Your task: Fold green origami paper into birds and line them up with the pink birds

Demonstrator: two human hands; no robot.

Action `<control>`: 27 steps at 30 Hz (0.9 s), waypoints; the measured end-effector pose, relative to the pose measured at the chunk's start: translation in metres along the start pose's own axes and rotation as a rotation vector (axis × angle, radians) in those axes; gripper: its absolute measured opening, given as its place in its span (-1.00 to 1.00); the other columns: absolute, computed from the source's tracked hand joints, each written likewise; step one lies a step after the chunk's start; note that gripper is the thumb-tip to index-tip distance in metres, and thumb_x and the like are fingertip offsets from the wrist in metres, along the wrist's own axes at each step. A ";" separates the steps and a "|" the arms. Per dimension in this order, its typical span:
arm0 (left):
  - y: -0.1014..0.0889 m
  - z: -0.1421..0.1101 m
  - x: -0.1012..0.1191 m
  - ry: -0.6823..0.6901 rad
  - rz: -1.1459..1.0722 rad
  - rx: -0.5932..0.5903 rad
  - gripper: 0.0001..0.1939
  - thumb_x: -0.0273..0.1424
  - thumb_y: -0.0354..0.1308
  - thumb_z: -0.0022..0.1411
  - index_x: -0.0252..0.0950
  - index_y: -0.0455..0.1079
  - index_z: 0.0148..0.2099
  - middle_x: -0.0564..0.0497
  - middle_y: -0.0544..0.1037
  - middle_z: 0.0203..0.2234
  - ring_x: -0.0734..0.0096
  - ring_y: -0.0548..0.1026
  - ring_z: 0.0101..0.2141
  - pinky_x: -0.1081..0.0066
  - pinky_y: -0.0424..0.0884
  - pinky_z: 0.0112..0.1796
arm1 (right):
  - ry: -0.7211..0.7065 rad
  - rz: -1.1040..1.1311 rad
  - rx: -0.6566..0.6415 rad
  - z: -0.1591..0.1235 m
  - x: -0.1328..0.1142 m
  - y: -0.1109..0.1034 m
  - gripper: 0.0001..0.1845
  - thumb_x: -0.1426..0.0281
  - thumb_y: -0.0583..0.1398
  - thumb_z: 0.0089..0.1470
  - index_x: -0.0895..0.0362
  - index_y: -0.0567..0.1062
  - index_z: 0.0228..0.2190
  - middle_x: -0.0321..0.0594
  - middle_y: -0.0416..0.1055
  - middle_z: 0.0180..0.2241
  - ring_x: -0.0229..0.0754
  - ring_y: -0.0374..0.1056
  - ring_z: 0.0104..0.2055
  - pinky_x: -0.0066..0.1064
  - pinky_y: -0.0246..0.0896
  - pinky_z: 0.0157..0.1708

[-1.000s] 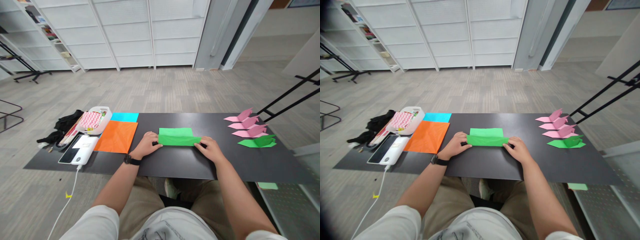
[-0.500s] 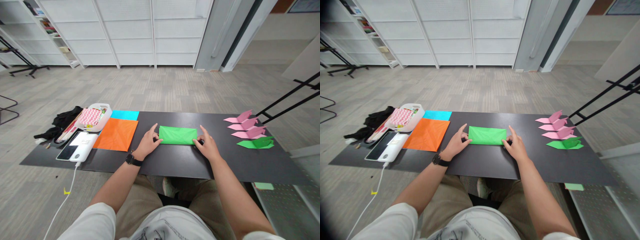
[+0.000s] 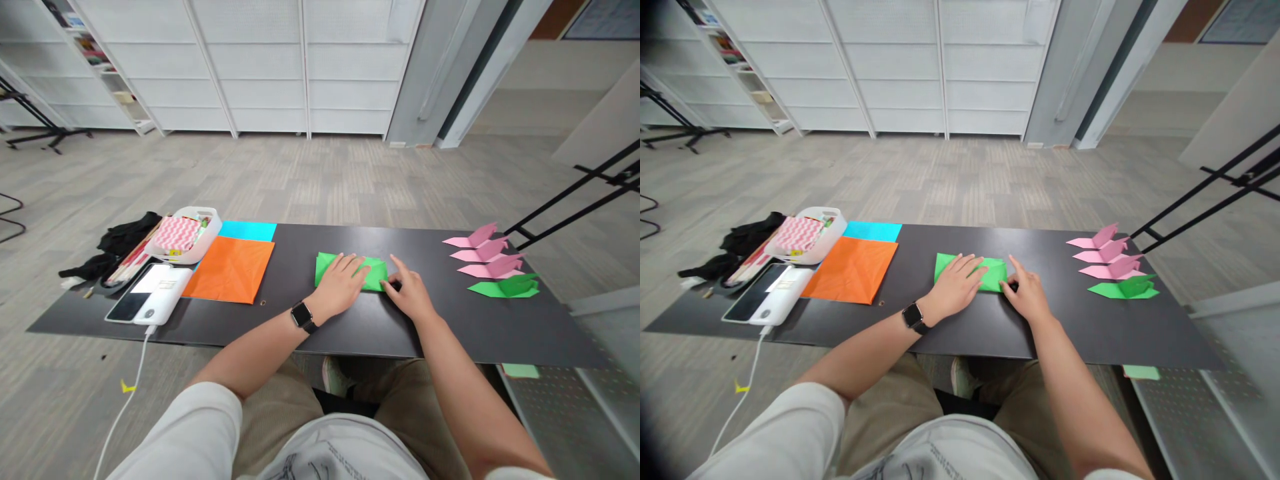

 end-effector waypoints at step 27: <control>0.049 -0.002 -0.029 -0.205 -0.057 -0.194 -0.49 -0.21 -0.11 0.61 -0.25 0.27 0.45 -0.16 0.35 0.42 0.00 0.33 0.36 -0.16 0.18 0.36 | 0.066 -0.074 0.028 0.011 0.002 0.007 -0.52 0.26 0.15 0.30 0.09 0.49 0.19 -0.24 0.62 -0.39 0.00 0.53 -0.30 -0.07 0.27 0.02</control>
Point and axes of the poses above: each hand's wrist, its own z-axis towards the middle knuckle, its own y-axis out of the palm, x = y × z, the point moved 8 cm from there along z, towards the middle knuckle
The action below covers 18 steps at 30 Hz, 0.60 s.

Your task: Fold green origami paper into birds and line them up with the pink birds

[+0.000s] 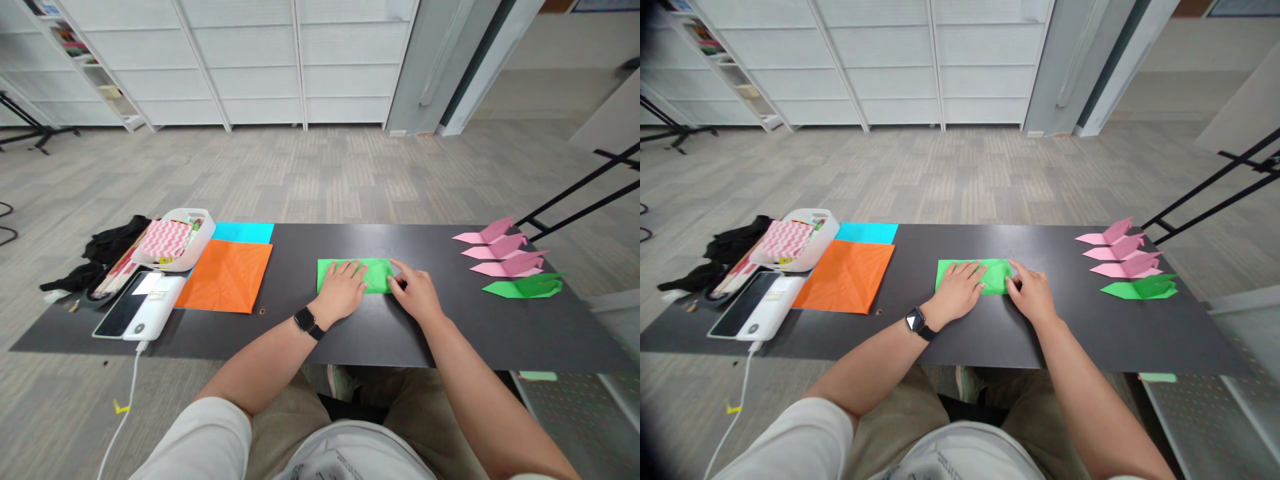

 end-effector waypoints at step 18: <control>0.007 -0.001 -0.007 -0.048 -0.033 -0.014 -0.50 -0.24 -0.16 0.62 -0.16 0.26 0.47 -0.11 0.29 0.46 -0.03 0.24 0.43 -0.35 0.05 0.40 | 0.035 -0.048 0.011 0.002 -0.005 -0.002 -0.54 0.23 0.14 0.29 0.07 0.54 0.14 -0.23 0.61 -0.41 -0.01 0.54 -0.32 -0.12 0.32 -0.05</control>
Point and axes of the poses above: each hand's wrist, its own z-axis towards the middle knuckle, its own y-axis out of the palm, x = y × z, the point moved 8 cm from there along z, towards the middle knuckle
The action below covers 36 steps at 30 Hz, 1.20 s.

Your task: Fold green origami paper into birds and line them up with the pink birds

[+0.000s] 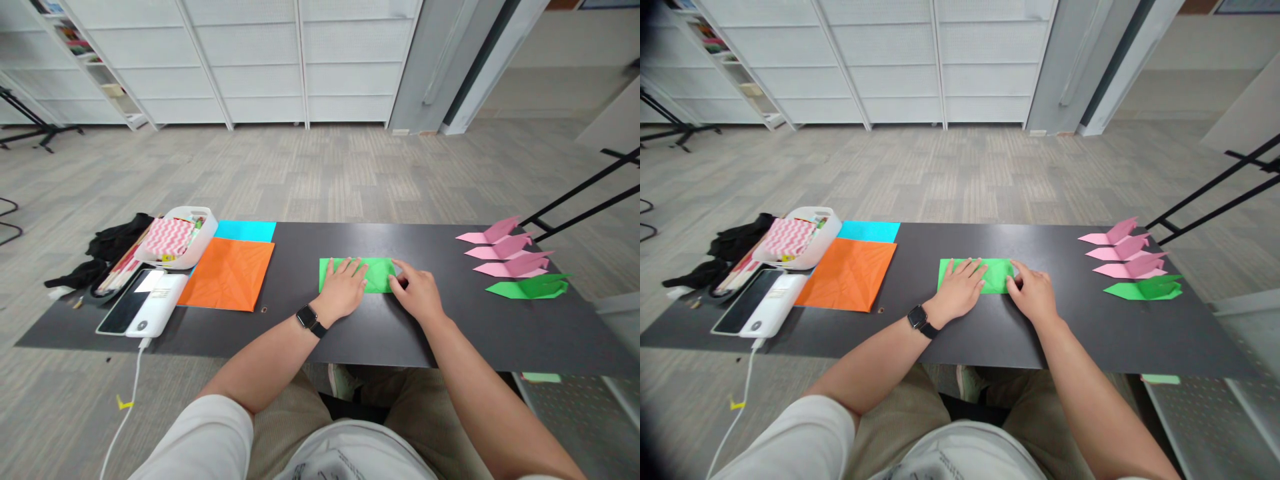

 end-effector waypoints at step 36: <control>0.008 -0.001 0.000 -0.023 0.082 -0.044 -0.45 -0.21 -0.12 0.59 -0.15 0.20 0.52 -0.11 0.17 0.52 -0.06 0.13 0.48 -0.34 -0.03 0.43 | 0.013 -0.096 0.088 -0.003 -0.002 -0.007 -0.61 0.29 0.12 0.32 0.08 0.56 0.08 -0.14 0.62 -0.30 0.03 0.50 -0.22 -0.13 0.32 -0.10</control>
Point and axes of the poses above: each hand's wrist, its own z-axis towards the middle knuckle, its own y-axis out of the palm, x = y × z, the point moved 8 cm from there along z, towards the middle knuckle
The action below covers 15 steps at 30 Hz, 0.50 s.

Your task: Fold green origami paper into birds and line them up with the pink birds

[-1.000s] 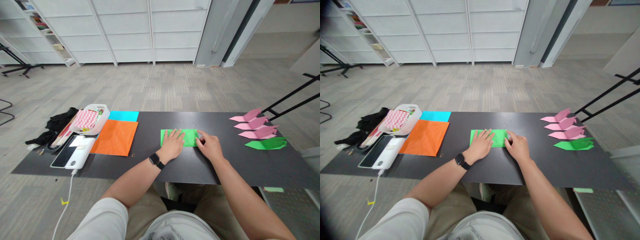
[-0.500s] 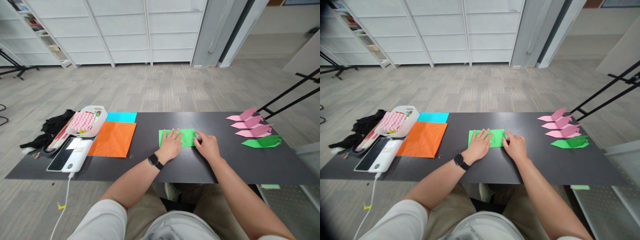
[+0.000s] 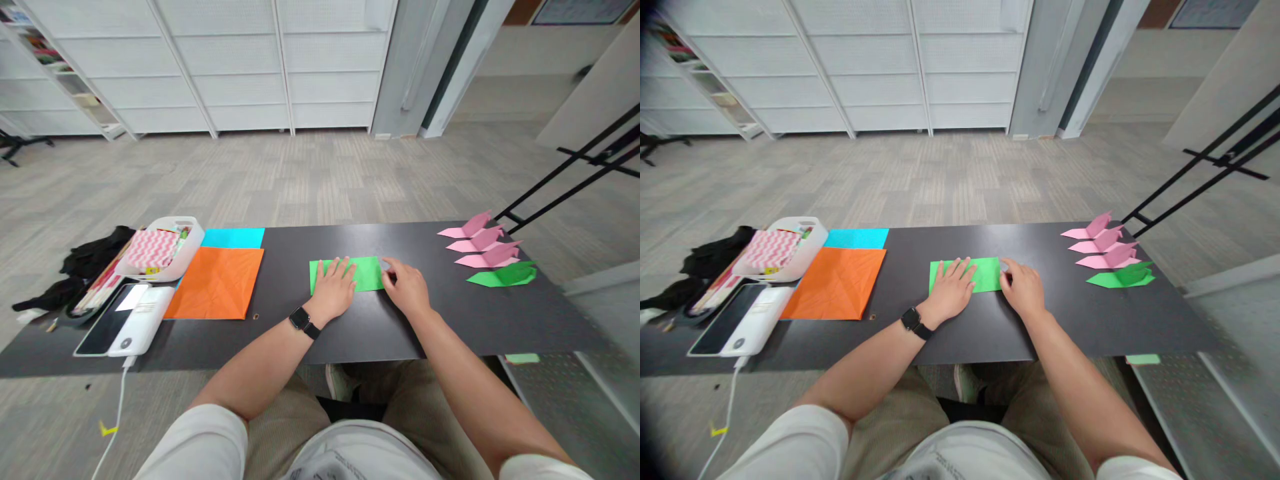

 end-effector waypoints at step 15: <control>0.008 0.002 -0.005 0.010 -0.005 -0.008 -0.45 -0.24 -0.14 0.58 -0.10 0.20 0.52 -0.08 0.15 0.52 -0.04 0.13 0.49 -0.33 -0.05 0.44 | -0.082 -0.116 -0.213 -0.016 -0.062 0.027 -0.72 0.25 0.26 0.33 0.02 0.59 0.03 -0.06 0.55 -0.02 0.09 0.38 0.05 -0.06 0.13 0.12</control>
Point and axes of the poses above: each hand's wrist, its own z-axis towards the middle knuckle, its own y-axis out of the palm, x = y × z, the point moved 8 cm from there along z, towards the middle knuckle
